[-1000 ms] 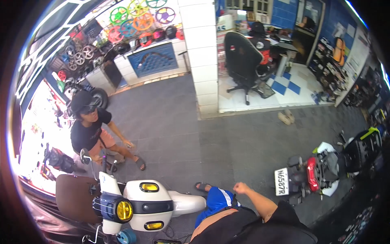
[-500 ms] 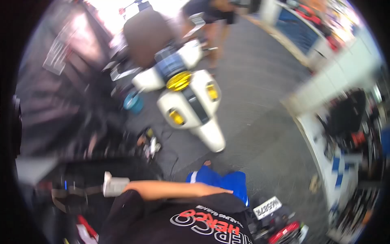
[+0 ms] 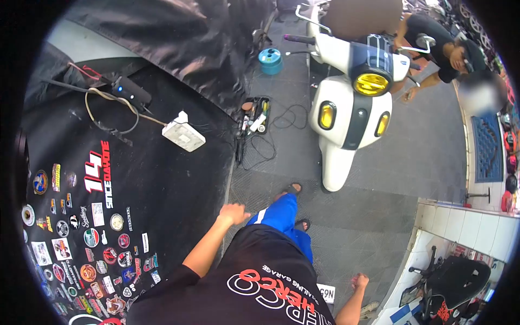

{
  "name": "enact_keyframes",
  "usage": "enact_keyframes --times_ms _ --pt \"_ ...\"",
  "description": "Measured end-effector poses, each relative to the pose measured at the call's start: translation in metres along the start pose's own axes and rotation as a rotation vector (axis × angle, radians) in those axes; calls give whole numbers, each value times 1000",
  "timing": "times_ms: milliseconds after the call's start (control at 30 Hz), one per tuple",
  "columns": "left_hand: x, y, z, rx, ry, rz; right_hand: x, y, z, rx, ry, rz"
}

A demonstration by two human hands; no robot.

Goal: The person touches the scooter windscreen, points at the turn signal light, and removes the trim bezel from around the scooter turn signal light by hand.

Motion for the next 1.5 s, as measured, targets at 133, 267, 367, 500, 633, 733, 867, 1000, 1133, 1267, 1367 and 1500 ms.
enact_keyframes --times_ms 133,267,367,500,633,733,867,1000,1133,1267,1367,1500 --pt "41 -32 -39 -243 -30 -131 36 -76 -66 -630 337 -9" --pt "112 -17 -32 -429 2 -131 -43 -221 -111 -807 58 -438" --pt "197 -3 -58 -209 -265 -144 -144 -322 -168 -1020 297 -611" --pt "203 134 -77 -610 -718 -859 -181 -387 -209 -1058 542 -1053" --pt "345 160 -115 -861 -535 -747 -165 -410 -250 -875 -247 -1434" --pt "548 108 -183 -944 -6 -25 -68 -447 -258 -666 -202 -1341" --pt "734 79 -260 -438 307 346 51 -515 -263 -714 20 -1062" --pt "815 100 -280 -265 515 469 136 -623 -264 -733 252 -966" --pt "874 82 -310 -484 636 301 222 -704 -251 -568 449 -924" --pt "924 56 -362 -499 547 340 271 -763 -263 -330 536 -799" --pt "898 84 -354 -686 568 325 300 -774 -243 -288 588 -728" --pt "879 143 -356 -619 600 414 264 -768 -220 -74 381 -806"
Point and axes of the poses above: each hand's wrist, its own x-axis towards the middle knuckle, its own y-axis out of the back of the hand, z = x × y, the point moved 4 cm from there along x, towards the middle knuckle, and after that the axes turned 5 degrees about x, right-handed, at the moved point
